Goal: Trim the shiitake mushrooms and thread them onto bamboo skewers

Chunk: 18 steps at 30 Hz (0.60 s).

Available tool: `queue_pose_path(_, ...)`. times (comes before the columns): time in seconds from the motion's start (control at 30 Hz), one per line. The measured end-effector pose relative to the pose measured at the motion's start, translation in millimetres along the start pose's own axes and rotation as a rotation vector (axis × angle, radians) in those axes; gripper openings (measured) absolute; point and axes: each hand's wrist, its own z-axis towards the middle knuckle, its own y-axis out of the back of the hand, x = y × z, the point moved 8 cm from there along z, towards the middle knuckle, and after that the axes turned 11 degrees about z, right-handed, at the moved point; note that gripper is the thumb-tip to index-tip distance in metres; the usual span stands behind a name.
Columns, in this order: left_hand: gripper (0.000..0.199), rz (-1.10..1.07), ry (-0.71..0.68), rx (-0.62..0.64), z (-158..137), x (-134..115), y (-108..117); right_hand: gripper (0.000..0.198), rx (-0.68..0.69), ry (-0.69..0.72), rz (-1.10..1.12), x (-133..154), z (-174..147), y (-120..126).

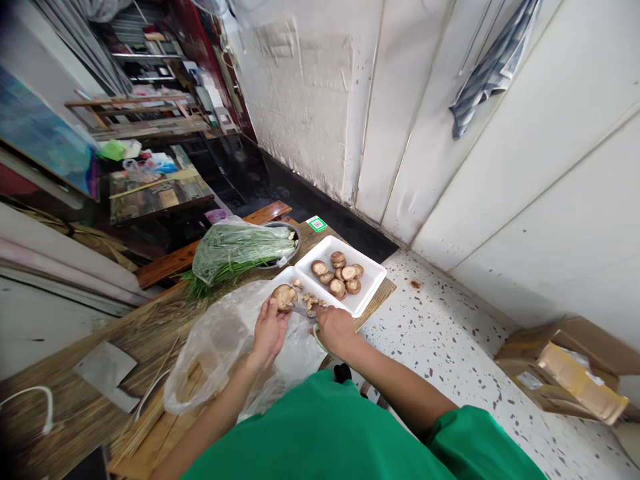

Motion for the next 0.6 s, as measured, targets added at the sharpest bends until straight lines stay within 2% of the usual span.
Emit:
queue_pose_path(0.23, 0.024, 0.002, -0.004, -0.023, 1, 11, 3, 0.034, -0.006, 0.001, 0.04, 8, 4, -9)
queue_pose_path(0.43, 0.02, 0.032, 0.098, -0.074, 8, 20, 17, 0.033, 0.033, 0.053, 0.134, -8, 6, -23)
queue_pose_path(0.53, 0.017, 0.051, 0.099, -0.115, 12, 16, 27, 0.033, 0.054, 0.088, 0.515, -23, 7, -35)
queue_pose_path(0.6, 0.018, 0.07, 0.084, -0.128, 14, 15, 31, 0.032, 0.062, -0.016, 0.933, -36, 14, -49)
